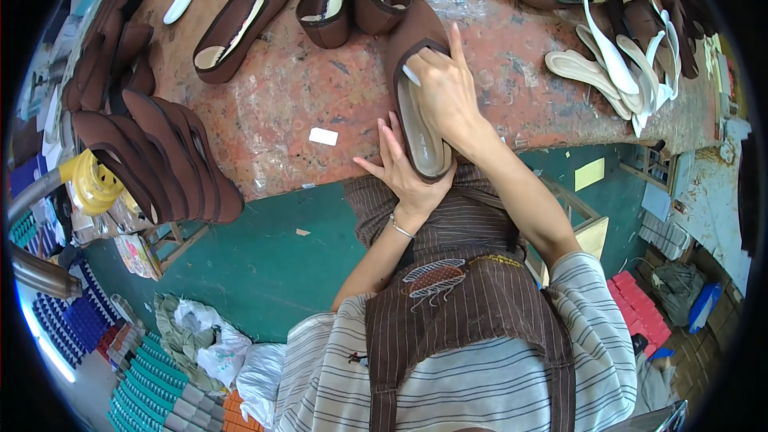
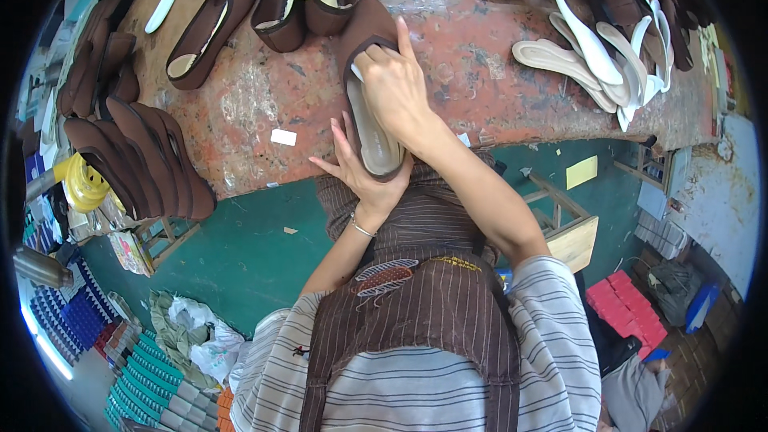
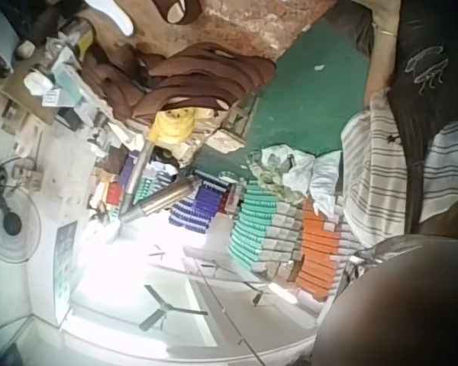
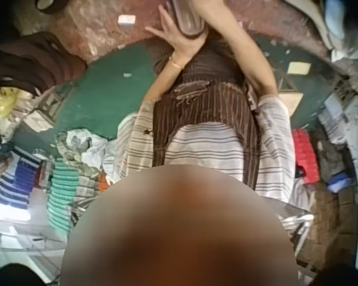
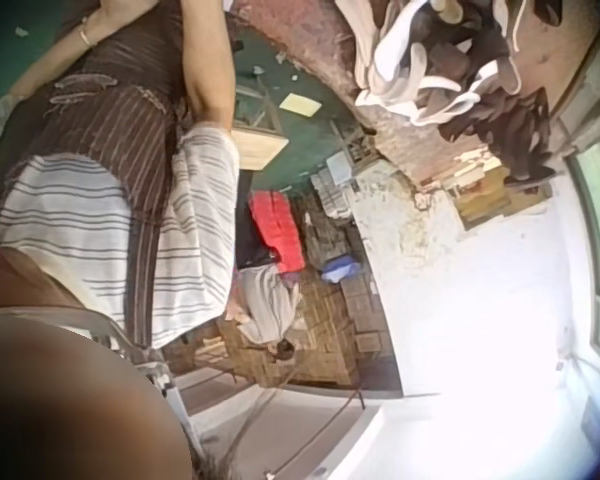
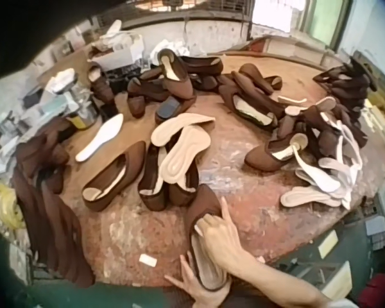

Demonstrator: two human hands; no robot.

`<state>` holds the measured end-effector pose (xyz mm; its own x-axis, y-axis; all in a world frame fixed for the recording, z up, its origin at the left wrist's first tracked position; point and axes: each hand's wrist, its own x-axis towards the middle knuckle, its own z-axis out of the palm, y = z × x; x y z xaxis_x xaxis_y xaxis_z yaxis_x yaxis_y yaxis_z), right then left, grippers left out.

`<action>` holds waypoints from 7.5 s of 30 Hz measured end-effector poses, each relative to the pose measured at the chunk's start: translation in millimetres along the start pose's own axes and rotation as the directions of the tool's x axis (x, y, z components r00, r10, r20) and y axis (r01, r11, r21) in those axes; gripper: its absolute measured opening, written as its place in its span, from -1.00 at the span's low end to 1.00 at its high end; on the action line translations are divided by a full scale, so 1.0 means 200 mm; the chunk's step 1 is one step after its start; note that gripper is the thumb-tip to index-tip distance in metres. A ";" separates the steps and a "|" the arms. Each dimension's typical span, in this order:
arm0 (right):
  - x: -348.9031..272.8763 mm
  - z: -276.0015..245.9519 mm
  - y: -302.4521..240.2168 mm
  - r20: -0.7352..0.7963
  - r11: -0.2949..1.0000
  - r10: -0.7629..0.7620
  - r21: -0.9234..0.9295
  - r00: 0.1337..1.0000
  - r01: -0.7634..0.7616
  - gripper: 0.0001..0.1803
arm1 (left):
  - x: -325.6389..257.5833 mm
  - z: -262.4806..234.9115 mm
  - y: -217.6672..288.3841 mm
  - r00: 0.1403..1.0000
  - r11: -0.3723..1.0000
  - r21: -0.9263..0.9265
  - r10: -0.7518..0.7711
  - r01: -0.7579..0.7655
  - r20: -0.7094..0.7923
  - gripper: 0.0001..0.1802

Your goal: Inserting and pressing white insoles into brown pointed-toe shoes at a factory workbench.

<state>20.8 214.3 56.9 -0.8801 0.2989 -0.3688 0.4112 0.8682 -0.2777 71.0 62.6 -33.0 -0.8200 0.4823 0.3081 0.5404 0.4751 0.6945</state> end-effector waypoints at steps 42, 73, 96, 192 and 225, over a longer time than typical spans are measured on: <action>-0.59 -0.08 1.13 -0.596 0.965 0.254 0.109 0.762 -0.237 -0.41 | 0.69 -0.79 0.13 0.845 0.994 -0.104 0.040 0.019 0.533 -0.67; -0.34 -0.37 0.36 -0.677 0.567 0.355 0.704 0.645 0.427 -0.49 | 0.62 -1.20 -0.59 0.727 0.960 -0.191 -0.281 0.207 -0.626 0.31; -0.33 0.02 0.37 0.180 -0.539 0.210 0.842 0.961 -0.040 -0.31 | 1.25 -0.80 -0.63 0.968 0.887 0.387 0.220 -0.251 0.124 -0.68; -0.18 0.14 -0.02 -0.385 0.992 -0.125 -0.046 0.914 0.117 -0.28 | 0.01 -0.03 0.01 0.997 0.997 -0.012 0.077 -0.077 0.027 0.33; -0.44 -0.63 0.86 -0.382 0.473 0.259 0.851 0.887 0.228 -0.67 | 0.71 -0.98 -0.39 0.916 0.677 -0.726 -0.358 0.121 -0.182 -0.31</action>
<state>138.7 387.5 153.4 -0.7648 0.6415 -0.0602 0.1953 0.1417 -0.9705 -125.0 -49.4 84.6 -0.9787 0.1379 0.1520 0.1304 -0.1541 0.9794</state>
